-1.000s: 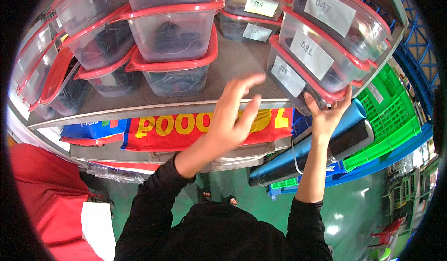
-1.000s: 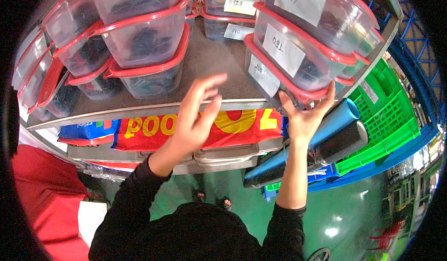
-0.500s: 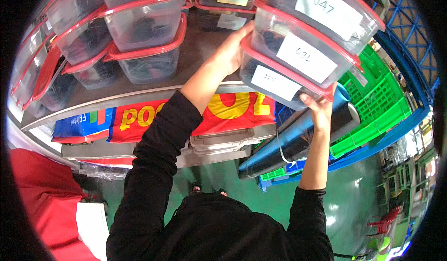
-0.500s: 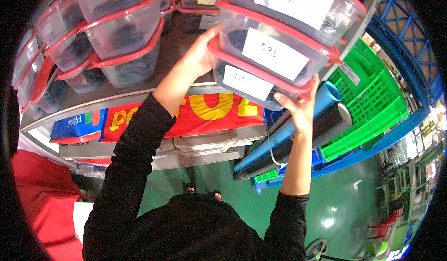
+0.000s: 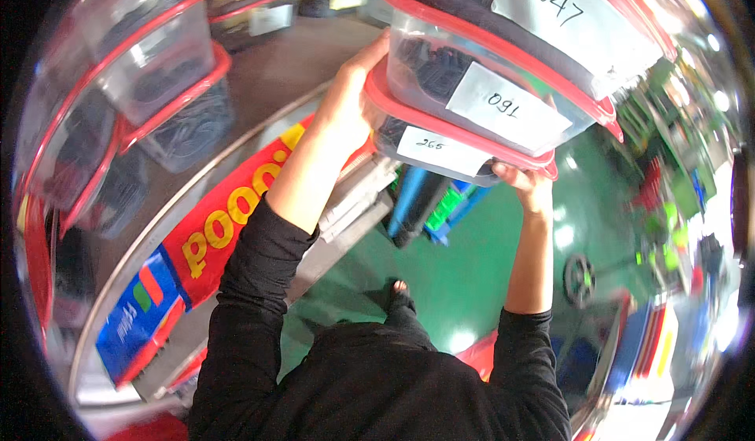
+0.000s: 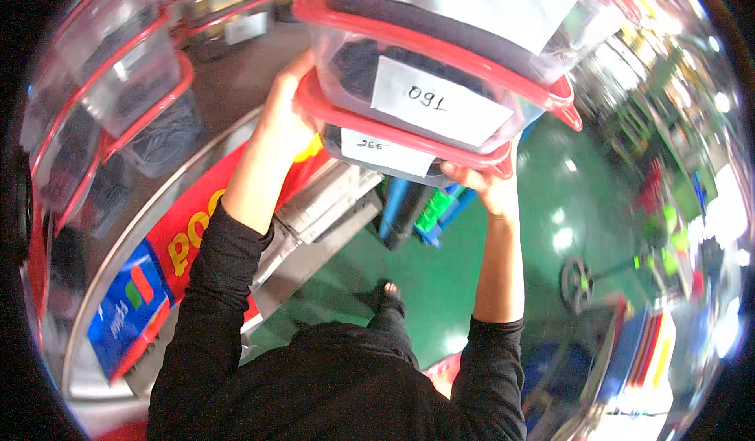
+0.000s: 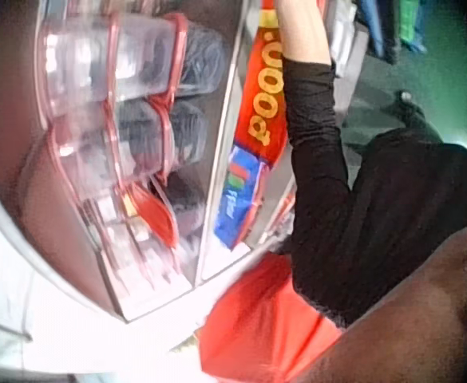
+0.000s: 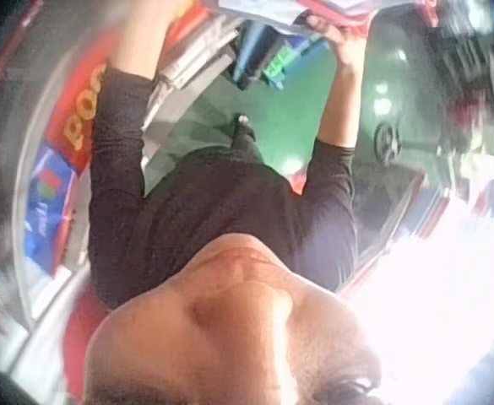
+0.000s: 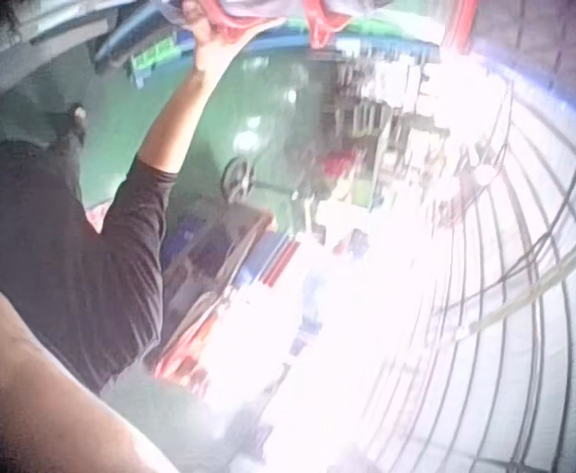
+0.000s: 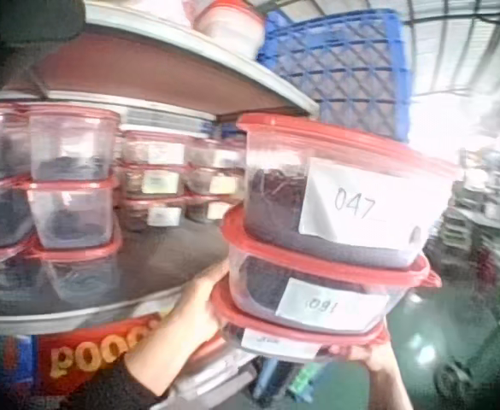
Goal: The person repeatedly picks up clear plastic containers with red lids from a metal shelf, inspects them, and places them into a red crate on the floor. They also handle a red and blue banner, folding it and placing it on the shelf.
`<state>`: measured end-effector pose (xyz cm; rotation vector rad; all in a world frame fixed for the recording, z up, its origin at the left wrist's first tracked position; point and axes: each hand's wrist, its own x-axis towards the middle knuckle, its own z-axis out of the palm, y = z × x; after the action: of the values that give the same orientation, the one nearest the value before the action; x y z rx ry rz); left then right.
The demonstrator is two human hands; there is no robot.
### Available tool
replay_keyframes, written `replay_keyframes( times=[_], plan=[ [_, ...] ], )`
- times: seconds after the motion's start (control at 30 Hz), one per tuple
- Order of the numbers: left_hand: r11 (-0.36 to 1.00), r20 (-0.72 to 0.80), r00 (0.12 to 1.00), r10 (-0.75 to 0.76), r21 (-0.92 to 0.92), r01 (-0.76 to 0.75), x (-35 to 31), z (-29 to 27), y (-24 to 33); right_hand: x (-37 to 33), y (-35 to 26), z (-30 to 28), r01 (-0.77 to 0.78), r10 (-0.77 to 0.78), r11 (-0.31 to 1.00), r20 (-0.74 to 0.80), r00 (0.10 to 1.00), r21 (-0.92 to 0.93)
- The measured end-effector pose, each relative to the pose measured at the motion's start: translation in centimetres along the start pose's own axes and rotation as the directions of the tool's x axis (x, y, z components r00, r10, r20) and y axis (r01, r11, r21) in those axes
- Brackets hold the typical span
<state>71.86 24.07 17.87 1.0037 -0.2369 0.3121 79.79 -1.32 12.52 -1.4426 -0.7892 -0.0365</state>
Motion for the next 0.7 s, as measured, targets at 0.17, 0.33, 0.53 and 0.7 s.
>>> replay_keyframes(
  times=[0.17, 0.33, 0.53, 0.7],
  plan=[
    [0.937, 0.451, 0.887, -0.102, -0.256, 0.239, -5.6, 5.9, -7.3, -18.9, -4.1, -5.1, -0.132, 0.23, 0.913, -0.219, 0.948, 0.387],
    [0.907, 0.637, 0.729, -0.249, -0.111, 0.406, -15.2, 11.5, -14.2, -38.6, -11.3, -4.5, -0.284, 0.141, 0.949, -0.624, 0.769, -0.135],
    [0.69, 0.79, 0.484, -0.375, -0.111, 0.715, -32.3, 26.1, -26.7, -60.2, -23.1, -2.8, -0.655, 0.06, 0.583, -0.778, 0.625, -0.481],
    [0.796, 0.972, 0.208, -0.111, -0.038, 0.604, -52.8, 39.5, -33.4, -81.0, -31.6, -1.8, -0.785, 0.233, 0.61, -0.924, 0.303, -0.103]
  ],
)
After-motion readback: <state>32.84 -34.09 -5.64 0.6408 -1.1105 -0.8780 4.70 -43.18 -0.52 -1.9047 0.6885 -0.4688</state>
